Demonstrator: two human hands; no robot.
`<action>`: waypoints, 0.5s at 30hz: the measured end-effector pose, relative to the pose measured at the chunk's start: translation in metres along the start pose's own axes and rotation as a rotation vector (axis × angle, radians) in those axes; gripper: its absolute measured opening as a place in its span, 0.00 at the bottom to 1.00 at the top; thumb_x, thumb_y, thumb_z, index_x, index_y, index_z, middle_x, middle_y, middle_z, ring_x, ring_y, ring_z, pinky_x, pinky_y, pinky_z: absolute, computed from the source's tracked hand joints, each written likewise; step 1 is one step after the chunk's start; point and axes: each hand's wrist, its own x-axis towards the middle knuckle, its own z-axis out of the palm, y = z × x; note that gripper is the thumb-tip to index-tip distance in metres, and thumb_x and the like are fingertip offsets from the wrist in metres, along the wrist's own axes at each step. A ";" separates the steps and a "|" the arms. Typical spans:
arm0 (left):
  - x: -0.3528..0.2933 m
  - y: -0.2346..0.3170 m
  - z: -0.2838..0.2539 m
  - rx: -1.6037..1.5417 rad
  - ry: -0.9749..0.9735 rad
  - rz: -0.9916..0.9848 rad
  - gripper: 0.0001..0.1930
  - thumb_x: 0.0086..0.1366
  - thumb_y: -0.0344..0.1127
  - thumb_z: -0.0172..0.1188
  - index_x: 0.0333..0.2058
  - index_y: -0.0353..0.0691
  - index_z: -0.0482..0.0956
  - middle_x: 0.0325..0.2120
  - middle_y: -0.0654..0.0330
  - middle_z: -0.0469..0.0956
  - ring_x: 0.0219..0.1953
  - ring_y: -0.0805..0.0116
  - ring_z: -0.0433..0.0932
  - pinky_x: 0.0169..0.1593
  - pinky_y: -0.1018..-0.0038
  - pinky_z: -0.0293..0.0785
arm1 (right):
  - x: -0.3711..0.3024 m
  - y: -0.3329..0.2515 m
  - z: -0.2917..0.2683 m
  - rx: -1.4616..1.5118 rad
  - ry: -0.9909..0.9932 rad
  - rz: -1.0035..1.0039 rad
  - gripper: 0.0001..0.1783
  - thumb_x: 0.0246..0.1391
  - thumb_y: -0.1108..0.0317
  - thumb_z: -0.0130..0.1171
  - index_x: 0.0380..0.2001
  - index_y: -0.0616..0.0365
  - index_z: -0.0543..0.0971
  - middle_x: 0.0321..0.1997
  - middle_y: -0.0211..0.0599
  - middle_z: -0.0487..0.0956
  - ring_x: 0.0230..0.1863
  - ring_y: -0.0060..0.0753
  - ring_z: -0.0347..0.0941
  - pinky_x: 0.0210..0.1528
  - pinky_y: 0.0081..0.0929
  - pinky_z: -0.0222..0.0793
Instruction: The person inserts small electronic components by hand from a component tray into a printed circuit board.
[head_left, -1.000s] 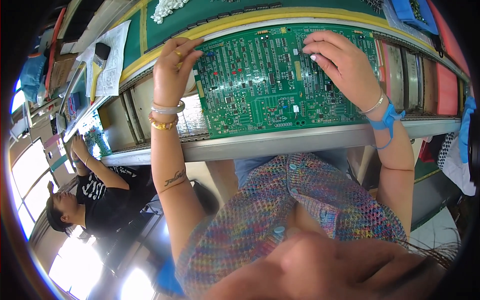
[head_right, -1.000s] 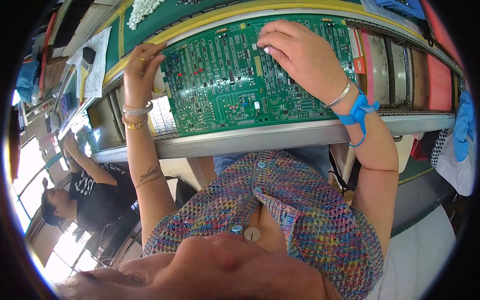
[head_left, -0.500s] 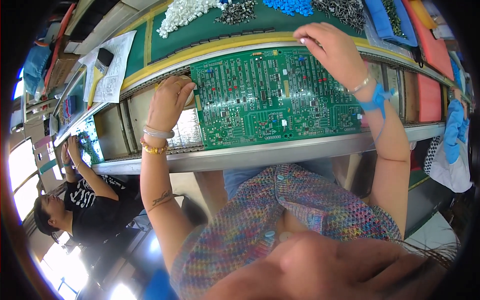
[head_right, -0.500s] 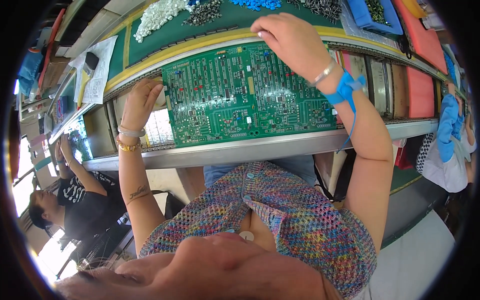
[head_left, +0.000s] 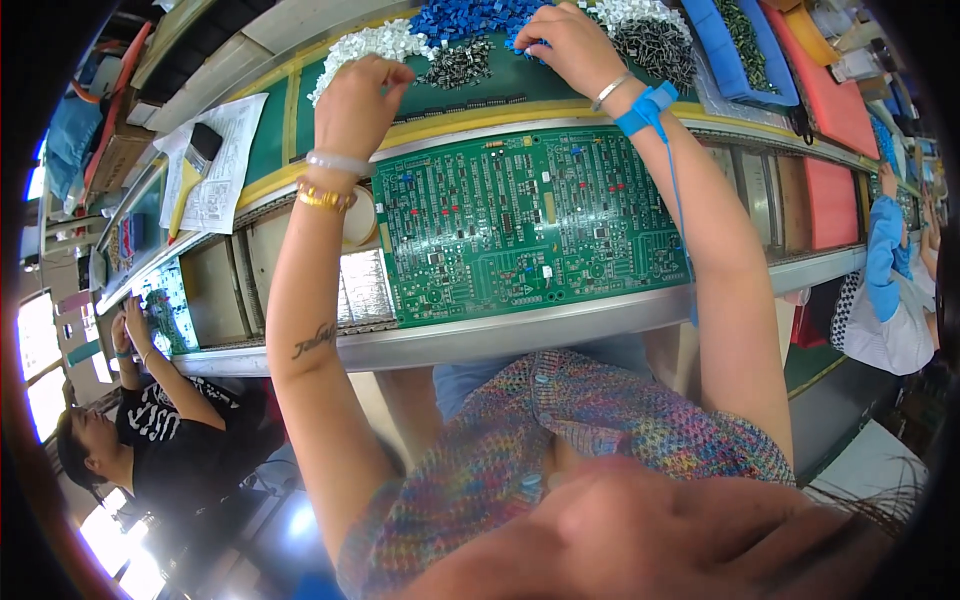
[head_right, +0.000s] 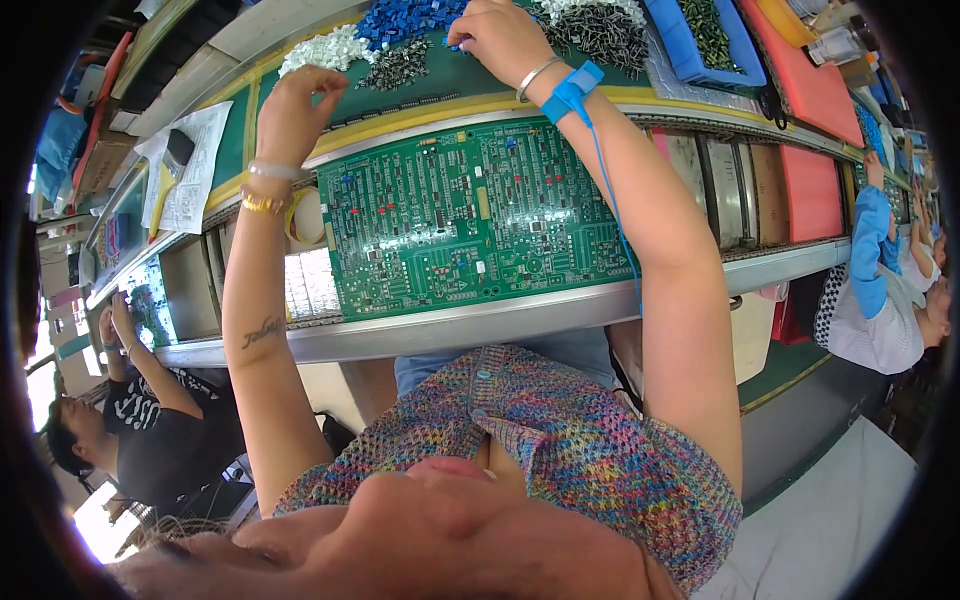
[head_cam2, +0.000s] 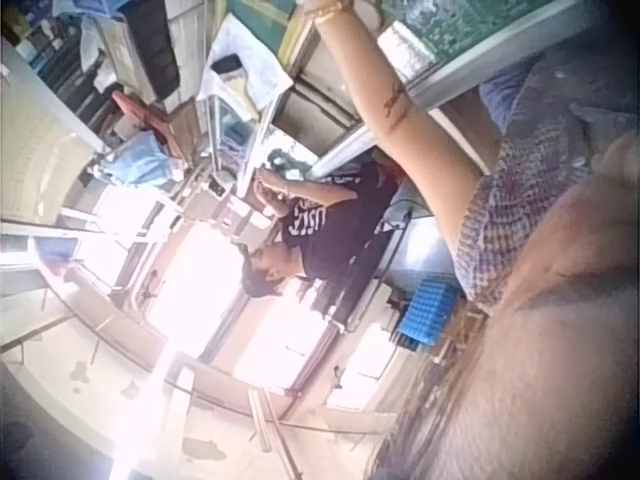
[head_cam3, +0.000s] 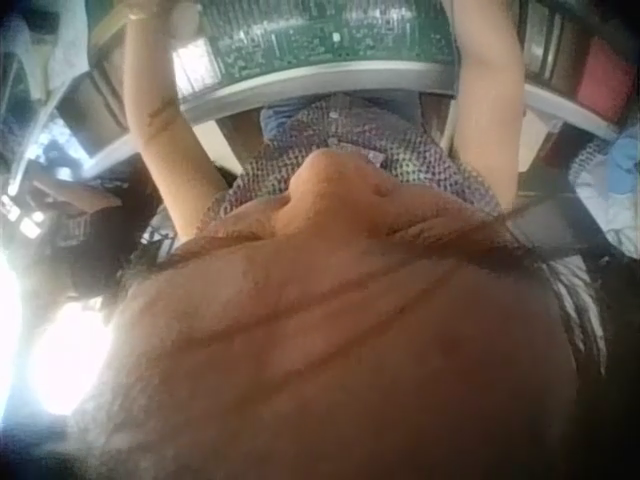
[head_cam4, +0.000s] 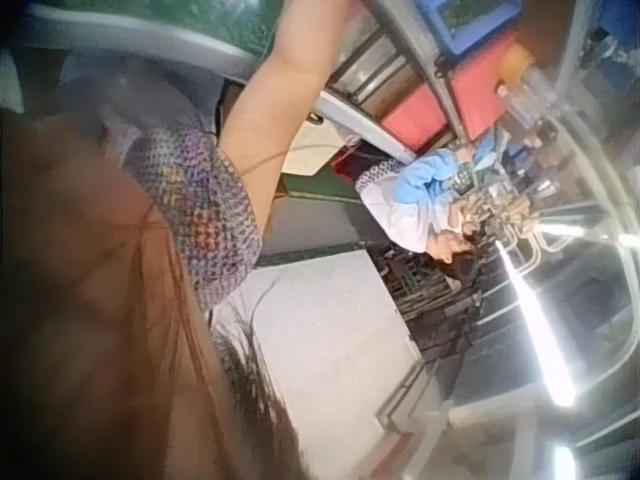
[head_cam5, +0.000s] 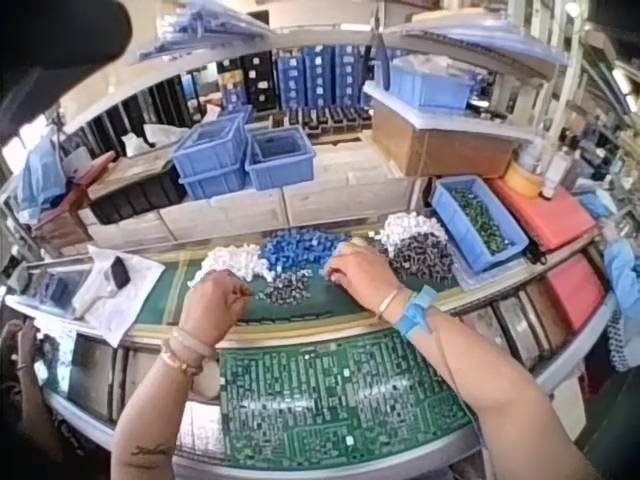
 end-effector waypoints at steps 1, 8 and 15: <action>0.007 -0.001 0.001 0.007 0.003 -0.001 0.04 0.56 0.34 0.61 0.31 0.48 0.82 0.29 0.63 0.79 0.36 0.61 0.77 0.37 0.66 0.74 | 0.014 -0.011 -0.008 0.042 -0.316 0.320 0.03 0.44 0.70 0.61 0.24 0.56 0.81 0.31 0.38 0.76 0.42 0.43 0.70 0.47 0.38 0.66; 0.035 -0.016 0.017 0.117 0.027 0.045 0.07 0.55 0.33 0.62 0.34 0.51 0.84 0.34 0.64 0.79 0.40 0.60 0.77 0.41 0.67 0.74 | 0.023 -0.013 0.013 -0.073 -0.320 0.323 0.07 0.52 0.67 0.59 0.35 0.51 0.80 0.34 0.29 0.79 0.41 0.35 0.73 0.43 0.34 0.70; 0.043 -0.010 0.024 0.141 0.058 0.132 0.07 0.54 0.35 0.64 0.33 0.50 0.84 0.35 0.65 0.78 0.42 0.60 0.75 0.43 0.66 0.74 | 0.033 -0.020 0.013 0.010 -0.296 0.361 0.07 0.52 0.64 0.59 0.35 0.49 0.81 0.31 0.30 0.81 0.36 0.36 0.76 0.39 0.34 0.72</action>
